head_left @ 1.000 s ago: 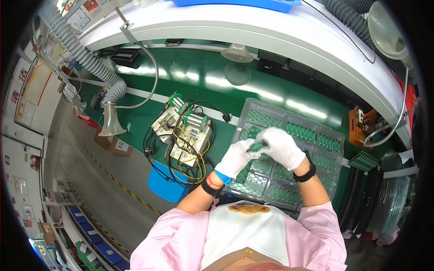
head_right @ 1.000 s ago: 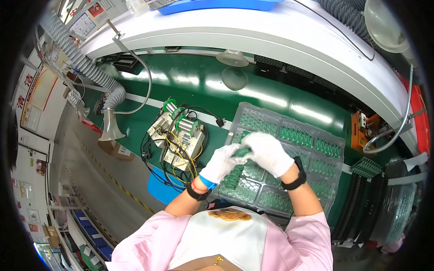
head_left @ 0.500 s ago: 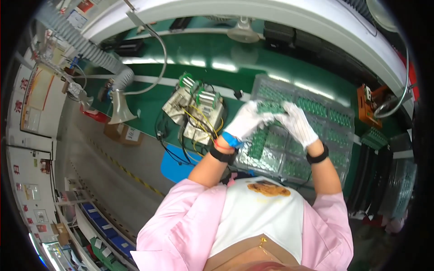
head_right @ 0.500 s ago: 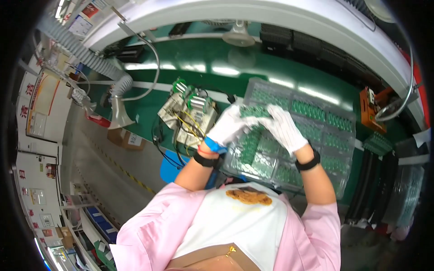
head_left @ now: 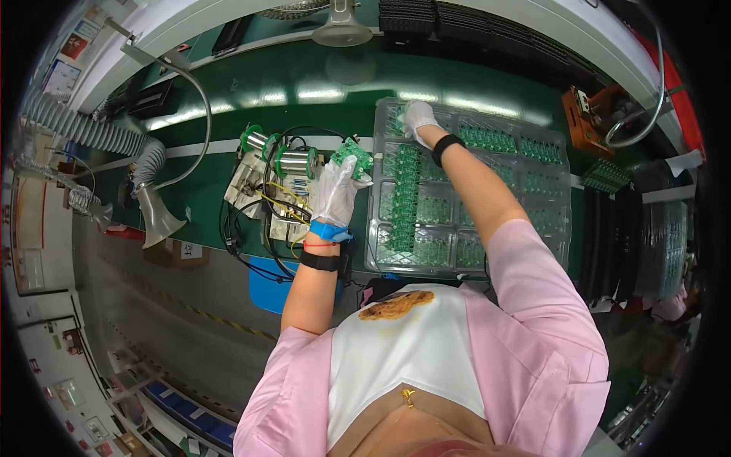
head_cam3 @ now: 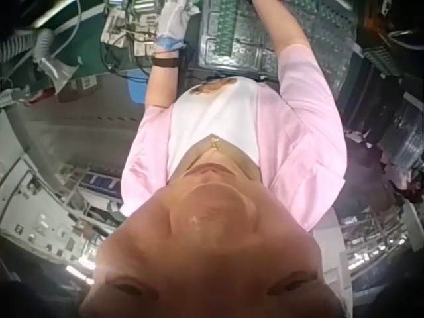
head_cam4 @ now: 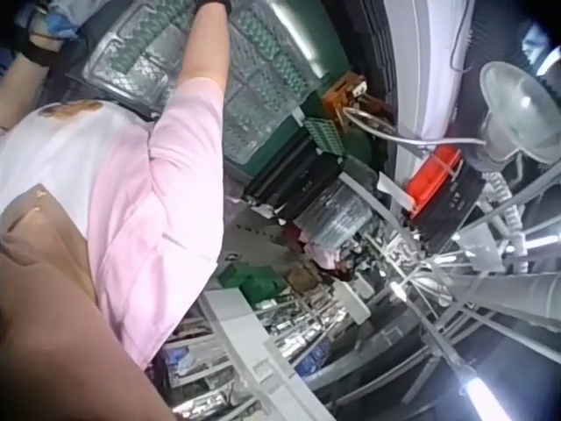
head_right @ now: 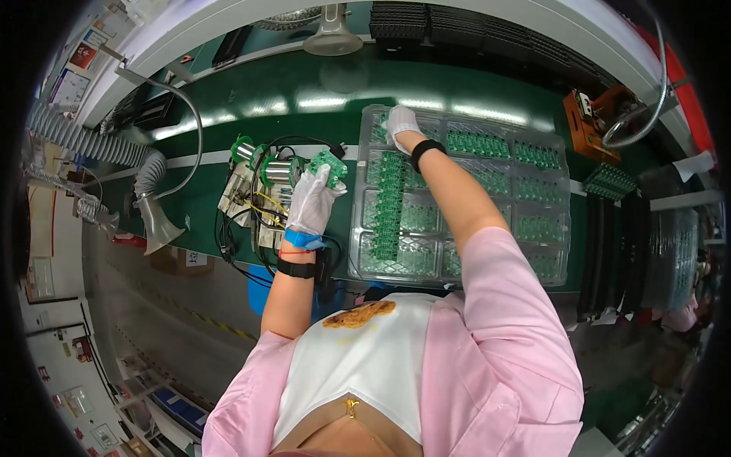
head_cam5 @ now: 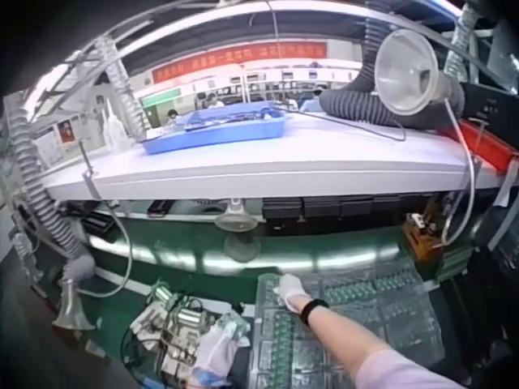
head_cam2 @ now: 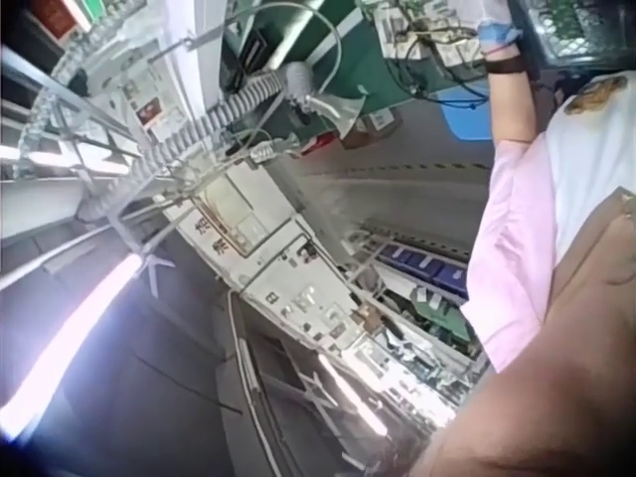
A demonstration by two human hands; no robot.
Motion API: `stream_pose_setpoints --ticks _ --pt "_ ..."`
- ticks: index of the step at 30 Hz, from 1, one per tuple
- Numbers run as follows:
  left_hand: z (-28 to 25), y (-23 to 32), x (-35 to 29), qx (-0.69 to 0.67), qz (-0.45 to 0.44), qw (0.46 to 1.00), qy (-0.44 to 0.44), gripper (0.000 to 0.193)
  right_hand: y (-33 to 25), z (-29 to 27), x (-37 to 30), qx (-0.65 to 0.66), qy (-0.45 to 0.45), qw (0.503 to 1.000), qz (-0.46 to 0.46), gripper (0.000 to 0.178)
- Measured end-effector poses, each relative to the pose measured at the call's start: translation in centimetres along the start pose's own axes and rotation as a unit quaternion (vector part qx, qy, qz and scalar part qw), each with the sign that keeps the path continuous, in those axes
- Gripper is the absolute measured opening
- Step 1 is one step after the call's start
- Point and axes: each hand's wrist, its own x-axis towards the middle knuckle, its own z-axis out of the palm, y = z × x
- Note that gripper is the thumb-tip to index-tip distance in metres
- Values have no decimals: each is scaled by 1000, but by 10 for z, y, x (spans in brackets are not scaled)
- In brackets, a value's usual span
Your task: The person picks up a circuit board from a tray, separates it into smaller pieces by hand, and places the pieces into the compartments of another tray. They repeat this process for several boards before stacking the filled tray and starting a new one.
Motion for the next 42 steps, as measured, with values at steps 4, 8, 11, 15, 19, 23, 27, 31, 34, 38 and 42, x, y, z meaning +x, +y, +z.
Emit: stream_pose_setpoints --ticks 4,8,11,15,19,23,27,31,34,38,42 --pt "-12 -7 -4 99 62 989 90 25 -58 19 -41 -53 87 995 -23 41" --pt "-39 -25 17 217 114 964 106 26 -83 -16 -81 15 141 990 4 49" --pt "-37 -28 31 297 104 943 108 28 -84 -36 -107 117 121 982 -83 46" --pt "-17 -26 33 291 70 951 69 29 -114 -41 -170 253 -153 949 -112 32" --pt "2 -22 27 137 28 990 -1 26 -97 -48 -178 443 -159 853 -224 19" --pt "-13 -41 29 -93 -17 995 -36 23 -73 -66 -171 671 -289 681 -50 15" --pt "-22 -47 35 -112 -18 993 6 21 -57 -68 -130 499 -145 855 2 18" --pt "-14 -51 48 4 -10 999 50 18 -9 -11 -49 225 20 974 -1 29" --pt "-14 -52 55 51 9 996 74 18 -12 -2 -39 -272 97 939 -184 34" --pt "-14 -52 61 59 42 994 85 18 -74 -38 -104 -71 184 980 6 38" --pt "3 -49 68 70 39 995 58 20 -102 -70 -151 260 -82 960 -59 34"
